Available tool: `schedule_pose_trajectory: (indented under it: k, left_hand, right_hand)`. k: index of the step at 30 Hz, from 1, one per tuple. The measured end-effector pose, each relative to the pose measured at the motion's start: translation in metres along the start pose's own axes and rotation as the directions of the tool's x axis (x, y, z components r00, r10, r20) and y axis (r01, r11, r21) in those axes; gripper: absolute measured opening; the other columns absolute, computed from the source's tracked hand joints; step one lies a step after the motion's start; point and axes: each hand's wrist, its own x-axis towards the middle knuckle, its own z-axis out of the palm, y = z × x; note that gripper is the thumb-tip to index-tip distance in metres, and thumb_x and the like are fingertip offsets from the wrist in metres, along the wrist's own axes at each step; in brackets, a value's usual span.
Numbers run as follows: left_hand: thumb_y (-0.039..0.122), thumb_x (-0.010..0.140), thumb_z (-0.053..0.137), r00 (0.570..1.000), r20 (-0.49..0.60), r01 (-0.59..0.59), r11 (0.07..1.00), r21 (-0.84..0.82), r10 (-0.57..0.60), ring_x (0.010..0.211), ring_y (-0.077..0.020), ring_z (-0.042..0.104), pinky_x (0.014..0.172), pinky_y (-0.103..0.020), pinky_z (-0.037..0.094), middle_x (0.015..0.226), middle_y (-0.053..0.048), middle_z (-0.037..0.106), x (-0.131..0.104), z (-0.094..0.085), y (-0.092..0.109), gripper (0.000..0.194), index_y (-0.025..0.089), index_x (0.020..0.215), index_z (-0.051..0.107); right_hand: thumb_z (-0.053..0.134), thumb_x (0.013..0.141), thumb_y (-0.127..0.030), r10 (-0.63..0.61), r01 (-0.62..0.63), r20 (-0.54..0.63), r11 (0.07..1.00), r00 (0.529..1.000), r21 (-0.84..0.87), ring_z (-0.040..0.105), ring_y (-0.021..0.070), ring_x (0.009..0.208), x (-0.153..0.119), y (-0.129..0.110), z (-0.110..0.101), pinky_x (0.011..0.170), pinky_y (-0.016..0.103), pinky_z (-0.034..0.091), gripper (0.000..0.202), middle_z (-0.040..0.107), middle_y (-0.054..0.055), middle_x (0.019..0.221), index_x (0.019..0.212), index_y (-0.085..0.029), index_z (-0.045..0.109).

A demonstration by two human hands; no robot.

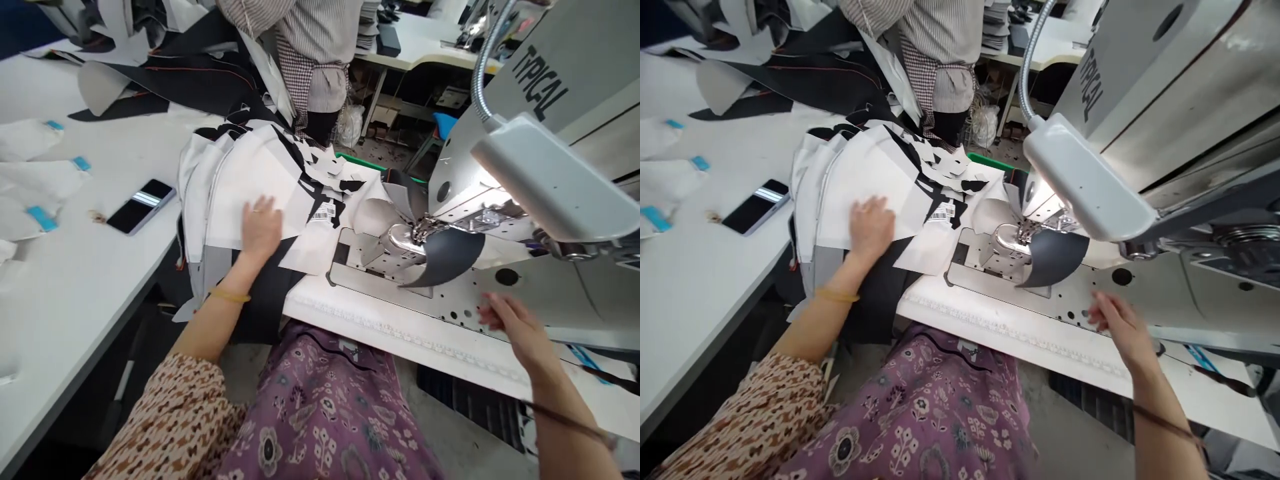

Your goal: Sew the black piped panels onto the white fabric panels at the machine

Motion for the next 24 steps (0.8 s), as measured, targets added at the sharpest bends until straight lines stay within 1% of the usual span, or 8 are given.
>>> schedule_pose_trajectory:
  k: [2,5,11,17,18,20,22,24]
  left_hand:
    - [0.037,0.088,0.041,0.964,-0.068,0.26,0.962,0.081,-0.255,0.112,-0.033,0.049,0.093,-0.063,0.028,0.118,-0.011,0.057,-0.024,-0.031,-0.033,0.023,0.024,0.093,0.06]
    - [0.046,0.084,0.048,0.924,-0.118,0.379,0.914,0.143,-0.364,0.105,-0.0314,0.054,0.085,-0.055,0.037,0.114,-0.014,0.057,-0.043,-0.056,-0.054,0.032,0.023,0.105,0.056]
    - [0.073,0.07,0.051,0.831,-0.149,0.516,0.843,-0.153,-0.536,0.093,-0.0256,0.057,0.082,-0.044,0.039,0.079,-0.011,0.061,-0.034,-0.051,-0.068,0.063,0.013,0.092,0.054]
    - [0.055,0.078,0.055,0.799,0.015,0.548,0.718,-0.429,-0.601,0.071,-0.0146,0.064,0.069,-0.028,0.05,0.075,-0.005,0.068,-0.008,-0.058,-0.011,0.045,0.011,0.087,0.055]
    - [0.049,0.082,0.053,0.783,0.07,0.553,0.641,-0.532,-0.617,0.074,-0.0148,0.066,0.068,-0.027,0.052,0.082,-0.006,0.07,-0.003,-0.062,0.012,0.041,0.01,0.095,0.056]
    - [0.038,0.077,0.061,0.583,0.371,0.506,-0.034,-0.862,-0.723,0.087,-0.0199,0.066,0.077,-0.03,0.054,0.1,-0.011,0.068,0.004,-0.068,0.064,0.041,0.009,0.106,0.056]
    - [0.032,0.073,0.065,0.49,0.594,0.314,-0.506,-0.803,-0.638,0.094,-0.0228,0.065,0.087,-0.033,0.052,0.107,-0.012,0.066,0.002,-0.073,0.114,0.043,0.01,0.108,0.058]
    - [0.026,0.07,0.068,0.41,0.755,0.2,-0.758,-0.622,-0.512,0.099,-0.0234,0.063,0.093,-0.034,0.05,0.107,-0.01,0.067,-0.01,-0.073,0.152,0.039,0.012,0.106,0.061]
  right_hand:
    - [0.056,0.068,-0.06,0.107,-0.105,0.035,0.994,0.994,-0.036,0.054,0.0166,0.068,-0.018,0.029,0.006,0.06,0.03,0.043,0.043,0.058,0.007,0.079,0.09,-0.024,0.055]
    - [0.058,0.061,-0.063,0.14,-0.111,0.208,0.983,0.968,-0.145,0.057,0.0188,0.068,-0.041,0.054,0.034,0.063,0.033,0.044,0.051,0.061,0.006,0.077,0.09,-0.021,0.056]
    - [0.06,0.06,-0.058,0.014,0.04,0.445,0.993,0.895,-0.11,0.055,0.0158,0.06,-0.076,0.067,0.092,0.06,0.029,0.044,0.045,0.059,0.0,0.066,0.085,-0.02,0.061]
    - [0.059,0.067,-0.058,-0.135,0.15,0.522,0.989,0.842,0.014,0.059,0.0183,0.089,-0.09,0.048,0.139,0.082,0.03,0.046,0.049,0.064,0.004,0.092,0.096,-0.02,0.058]
    - [0.058,0.068,-0.06,-0.178,0.149,0.518,0.984,0.837,0.098,0.057,0.0191,0.101,-0.09,0.039,0.149,0.089,0.031,0.044,0.053,0.062,0.006,0.105,0.103,-0.02,0.056]
    - [0.053,0.069,-0.066,-0.271,0.111,0.486,0.937,0.831,0.333,0.046,0.02,0.12,-0.085,0.02,0.166,0.097,0.032,0.041,0.064,0.051,0.007,0.128,0.116,-0.023,0.051]
    - [0.05,0.064,-0.073,-0.283,0.01,0.458,0.86,0.843,0.511,0.044,0.0208,0.124,-0.079,0.002,0.172,0.098,0.033,0.042,0.073,0.046,0.006,0.134,0.117,-0.023,0.05]
    - [0.054,0.057,-0.076,-0.197,-0.107,0.461,0.825,0.865,0.555,0.054,0.0232,0.111,-0.074,-0.009,0.163,0.091,0.034,0.048,0.075,0.056,0.009,0.123,0.107,-0.021,0.056]
